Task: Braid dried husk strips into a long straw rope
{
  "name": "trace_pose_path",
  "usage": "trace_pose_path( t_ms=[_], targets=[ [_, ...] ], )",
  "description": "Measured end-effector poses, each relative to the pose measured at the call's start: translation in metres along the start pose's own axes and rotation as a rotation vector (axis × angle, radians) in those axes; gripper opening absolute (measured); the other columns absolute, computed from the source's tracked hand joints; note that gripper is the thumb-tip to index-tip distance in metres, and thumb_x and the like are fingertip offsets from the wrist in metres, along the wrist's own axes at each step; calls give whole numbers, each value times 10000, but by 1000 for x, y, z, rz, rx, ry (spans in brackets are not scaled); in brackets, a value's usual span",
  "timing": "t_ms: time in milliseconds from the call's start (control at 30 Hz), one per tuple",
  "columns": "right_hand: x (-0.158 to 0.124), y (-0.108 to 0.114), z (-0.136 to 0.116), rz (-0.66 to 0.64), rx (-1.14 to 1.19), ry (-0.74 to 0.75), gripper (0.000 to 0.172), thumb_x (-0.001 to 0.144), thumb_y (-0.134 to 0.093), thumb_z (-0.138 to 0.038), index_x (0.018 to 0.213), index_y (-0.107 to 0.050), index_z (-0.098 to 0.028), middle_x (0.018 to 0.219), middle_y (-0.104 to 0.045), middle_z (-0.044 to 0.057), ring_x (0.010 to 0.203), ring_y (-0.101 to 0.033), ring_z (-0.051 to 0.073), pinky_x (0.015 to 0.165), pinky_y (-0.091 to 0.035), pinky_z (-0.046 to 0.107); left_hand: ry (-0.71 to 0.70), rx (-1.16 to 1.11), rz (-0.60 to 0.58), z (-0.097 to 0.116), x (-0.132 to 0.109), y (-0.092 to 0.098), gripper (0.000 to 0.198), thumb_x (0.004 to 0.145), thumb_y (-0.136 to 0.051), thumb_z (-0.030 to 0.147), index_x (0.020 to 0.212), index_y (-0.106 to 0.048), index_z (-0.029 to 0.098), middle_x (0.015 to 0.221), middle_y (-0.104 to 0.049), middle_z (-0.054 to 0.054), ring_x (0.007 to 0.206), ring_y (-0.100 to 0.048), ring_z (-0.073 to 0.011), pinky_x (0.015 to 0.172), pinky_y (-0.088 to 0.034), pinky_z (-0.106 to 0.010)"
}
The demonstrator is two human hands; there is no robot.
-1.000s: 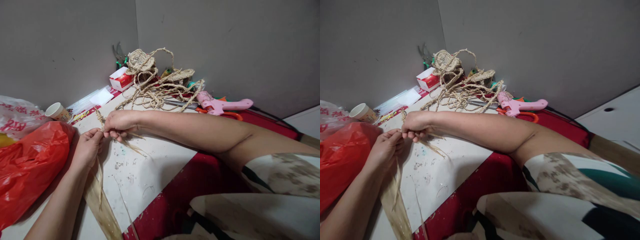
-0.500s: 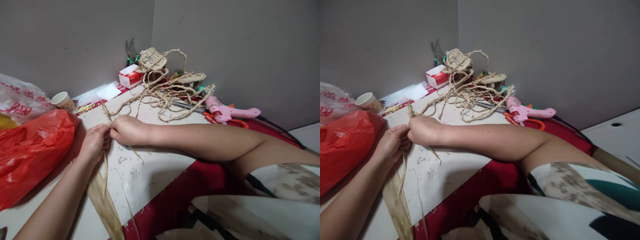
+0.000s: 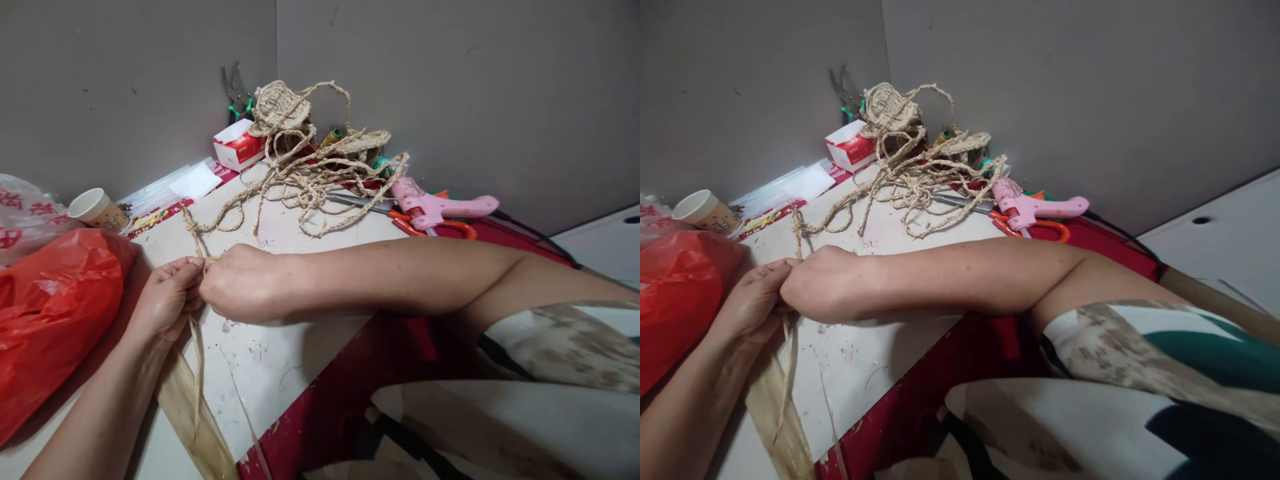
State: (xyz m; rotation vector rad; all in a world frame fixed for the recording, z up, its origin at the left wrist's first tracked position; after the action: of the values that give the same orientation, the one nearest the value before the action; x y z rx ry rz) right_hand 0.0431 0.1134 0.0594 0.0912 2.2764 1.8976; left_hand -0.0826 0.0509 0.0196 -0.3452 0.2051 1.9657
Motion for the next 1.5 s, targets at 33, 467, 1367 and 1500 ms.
trace_pose_path(
  t_ms=[33, 467, 1367, 1500],
  targets=[
    [-3, 6, 1, 8, 51, 27, 258, 872, -455, -253, 865, -679, -125, 891, -677, 107, 814, -606, 174, 616, -402, 254, -7, -5, -10, 0, 0, 1, 294, 656, -691, 244, 525, -444, 154, 434, -279, 82, 348, -217, -16, 325, -184, -130],
    [27, -13, 43, -46, 1118, -231, 328, 909, -416, -305, 653, -503, -119, 465, -464, -30, 362, -344, 45, 381, -278, 180, -27, -5, -82, 3, 1, 2, 242, 712, -680, 264, 623, -486, 150, 477, -271, 89, 376, -192, -18, 341, -176, -126],
    [36, -20, 55, -83, 1153, -275, 202, 776, -462, -161, 575, -453, -147, 361, -279, -77, 308, -225, 44, 332, -178, 178, -160, 560, -42, 9, -4, 10, 269, 749, -635, 400, 811, -631, 138, 560, -472, 24, 461, -355, -77, 404, -274, -176],
    [34, -19, 45, 48, 1127, -322, 189, 760, -466, -154, 587, -537, -131, 353, -331, -54, 308, -248, 54, 320, -164, 191, 2, 348, -172, 17, -13, 8, 196, 766, -618, 325, 858, -623, 152, 508, -492, 28, 386, -399, -89, 398, -331, -200]
  ],
)
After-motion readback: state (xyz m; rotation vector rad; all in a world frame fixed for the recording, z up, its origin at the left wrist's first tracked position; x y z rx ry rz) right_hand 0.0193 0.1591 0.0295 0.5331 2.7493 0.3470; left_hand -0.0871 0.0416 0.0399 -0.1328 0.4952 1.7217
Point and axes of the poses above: each hand's wrist, its own x-axis towards the middle knuckle, its own y-axis out of the back of the hand, z = x × y, the point moved 1 cm from there along x, towards the middle knuckle
